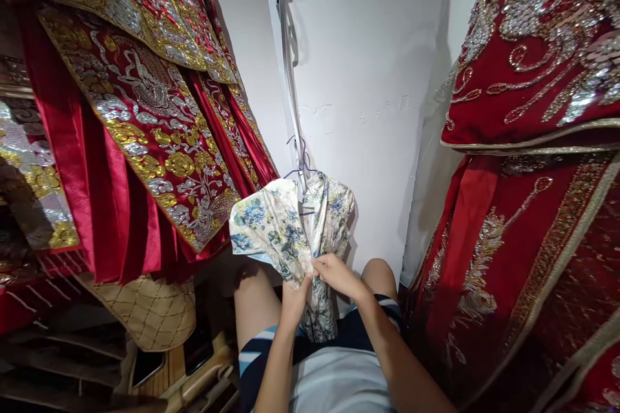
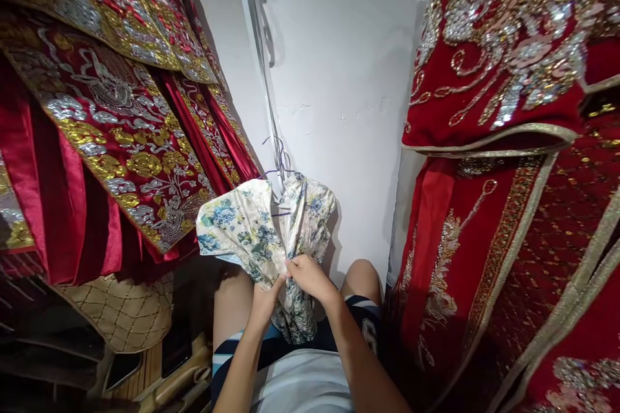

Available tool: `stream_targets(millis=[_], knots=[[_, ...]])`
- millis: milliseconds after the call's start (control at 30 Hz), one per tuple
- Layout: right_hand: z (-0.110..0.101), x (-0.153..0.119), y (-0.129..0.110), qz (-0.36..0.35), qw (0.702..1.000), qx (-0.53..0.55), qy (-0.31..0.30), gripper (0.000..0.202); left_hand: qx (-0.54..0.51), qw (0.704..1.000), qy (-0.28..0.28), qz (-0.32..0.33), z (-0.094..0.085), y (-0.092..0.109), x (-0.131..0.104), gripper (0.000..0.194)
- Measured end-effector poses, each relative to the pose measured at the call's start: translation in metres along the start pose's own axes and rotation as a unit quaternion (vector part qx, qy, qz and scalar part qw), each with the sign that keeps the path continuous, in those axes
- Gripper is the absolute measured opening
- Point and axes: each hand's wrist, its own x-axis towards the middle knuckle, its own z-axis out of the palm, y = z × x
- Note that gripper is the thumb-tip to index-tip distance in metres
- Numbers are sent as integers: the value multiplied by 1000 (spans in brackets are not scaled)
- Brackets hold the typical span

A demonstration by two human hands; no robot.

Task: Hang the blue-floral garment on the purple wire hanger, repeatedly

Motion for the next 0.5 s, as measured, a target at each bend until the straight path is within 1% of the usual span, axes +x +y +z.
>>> stream_targets(millis=[100,167,267,333,433,500], knots=[[4,-1,2,-8,999,39,36,35,-8,999,-31,10,9,0,-2,52],[7,0,5,0,993,109,35,33,-4,999,-34,14,14,-1,-3,48],[10,1,10,32,976,214,32,29,9,999,-22,21,19,-4,-1,38],[12,1,10,40,963,263,28,26,11,999,-33,27,21,-5,0,35],[7,2,4,27,957,290,10,23,4,999,-37,31,22,-3,0,38],[-3,8,-7,25,958,287,14,22,10,999,-24,25,21,-2,-1,43]])
